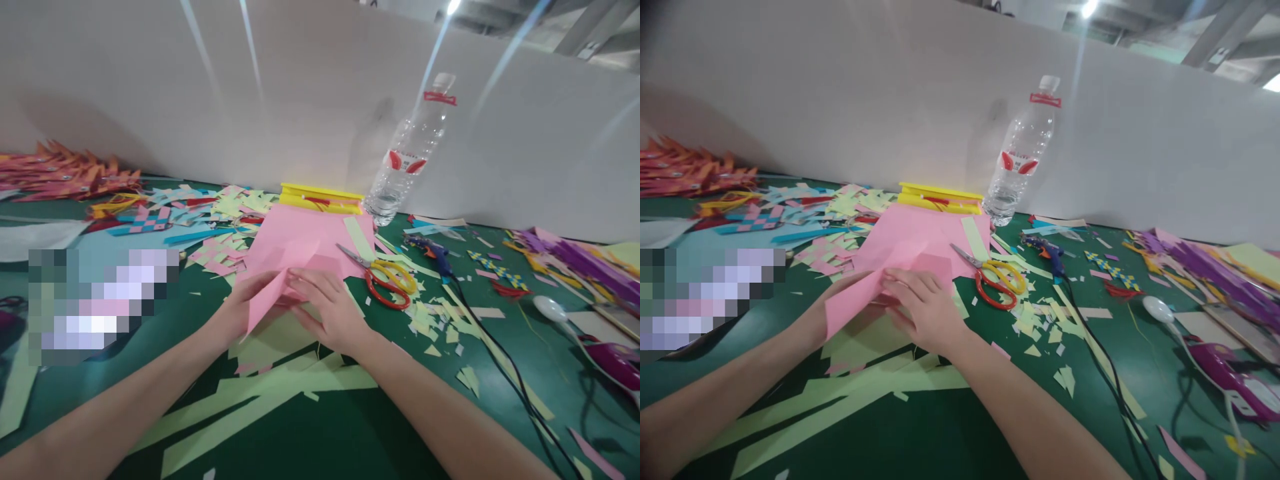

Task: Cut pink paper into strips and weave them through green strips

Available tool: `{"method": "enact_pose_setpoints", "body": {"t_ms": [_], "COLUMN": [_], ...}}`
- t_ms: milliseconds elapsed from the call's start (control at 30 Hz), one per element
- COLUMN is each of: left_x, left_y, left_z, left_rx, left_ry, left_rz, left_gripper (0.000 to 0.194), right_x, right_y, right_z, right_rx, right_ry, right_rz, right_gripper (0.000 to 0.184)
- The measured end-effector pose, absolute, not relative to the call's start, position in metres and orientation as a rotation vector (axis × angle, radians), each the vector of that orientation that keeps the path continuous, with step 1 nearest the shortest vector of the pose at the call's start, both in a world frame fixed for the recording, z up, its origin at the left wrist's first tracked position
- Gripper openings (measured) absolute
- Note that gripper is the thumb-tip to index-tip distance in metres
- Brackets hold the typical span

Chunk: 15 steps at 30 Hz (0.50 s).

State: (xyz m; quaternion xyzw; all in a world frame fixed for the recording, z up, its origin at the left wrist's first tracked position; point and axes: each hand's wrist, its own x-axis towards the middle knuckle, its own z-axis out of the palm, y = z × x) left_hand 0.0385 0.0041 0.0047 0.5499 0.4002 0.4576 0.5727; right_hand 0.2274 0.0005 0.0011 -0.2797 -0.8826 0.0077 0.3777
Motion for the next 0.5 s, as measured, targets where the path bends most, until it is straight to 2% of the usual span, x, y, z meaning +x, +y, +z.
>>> {"method": "enact_pose_setpoints", "body": {"t_ms": [100,200,367,500], "left_x": [0.039,0.042,0.046,0.045], "left_y": [0.003,0.003,0.002,0.003], "left_z": [0.003,0.008,0.015,0.010], "left_rx": [1.173,1.226,1.151,1.075], "left_ry": [0.782,0.879,0.874,0.850], "left_rz": [1.079,1.025,0.987,1.007], "left_gripper": [0.032,0.039,0.048,0.046], "right_x": [0.227,0.228,0.231,0.232], "right_y": [0.000,-0.001,0.001,0.002], "right_z": [0.002,0.003,0.001,0.001], "right_rx": [-0.663,-0.674,-0.705,-0.657], "right_ry": [-2.267,-2.268,-2.275,-2.264], "right_rz": [-0.013,0.022,0.090,0.173], "right_gripper": [0.045,0.051,0.051,0.051]}}
